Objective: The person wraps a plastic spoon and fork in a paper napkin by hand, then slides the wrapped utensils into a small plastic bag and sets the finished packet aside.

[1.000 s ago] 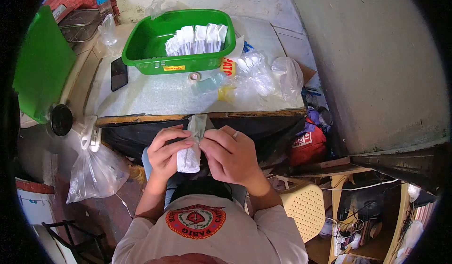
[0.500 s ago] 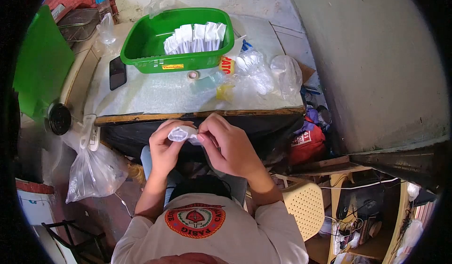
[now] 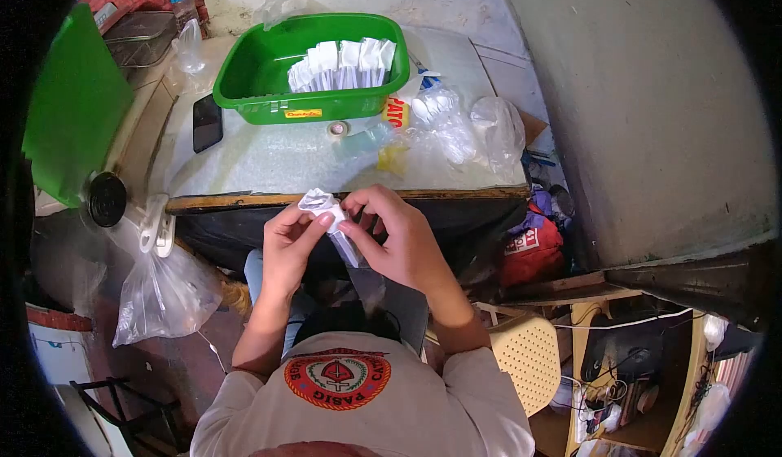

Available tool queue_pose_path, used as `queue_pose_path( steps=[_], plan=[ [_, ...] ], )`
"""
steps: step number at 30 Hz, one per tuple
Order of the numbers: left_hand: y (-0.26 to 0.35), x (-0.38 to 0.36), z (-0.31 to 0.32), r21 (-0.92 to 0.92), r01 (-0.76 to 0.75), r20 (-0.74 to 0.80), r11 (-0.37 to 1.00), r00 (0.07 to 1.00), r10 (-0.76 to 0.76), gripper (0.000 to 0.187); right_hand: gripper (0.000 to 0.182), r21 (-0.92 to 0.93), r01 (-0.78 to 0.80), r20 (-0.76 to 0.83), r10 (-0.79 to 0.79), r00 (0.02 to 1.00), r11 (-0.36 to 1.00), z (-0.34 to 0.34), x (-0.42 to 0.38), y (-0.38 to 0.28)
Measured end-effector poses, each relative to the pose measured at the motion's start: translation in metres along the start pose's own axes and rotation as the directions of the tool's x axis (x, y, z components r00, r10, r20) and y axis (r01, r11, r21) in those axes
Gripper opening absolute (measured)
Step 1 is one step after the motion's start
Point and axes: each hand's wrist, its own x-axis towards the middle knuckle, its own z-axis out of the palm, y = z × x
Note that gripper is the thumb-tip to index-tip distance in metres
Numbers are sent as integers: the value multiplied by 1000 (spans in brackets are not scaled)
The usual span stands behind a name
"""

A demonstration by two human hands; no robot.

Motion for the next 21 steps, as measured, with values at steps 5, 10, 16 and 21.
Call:
queue_pose_path(
  steps=[5,10,16,21],
  plan=[
    [-11,4,-5,78,2,83,997,996,-9,13,32,8,29,-85,-28,996,1000,-4,14,-17],
    [-4,5,-4,154,81,125,985,987,-100,14,25,-207,270,100,-254,962,941,-17,28,-3],
    [4,9,-2,75,21,162,997,986,-33,35,20,-235,333,21,-337,941,913,-11,30,4],
    [-1,7,-3,-3,113,257,994,960,-109,51,22,-223,339,-43,-356,933,914,-9,28,7]
  ],
)
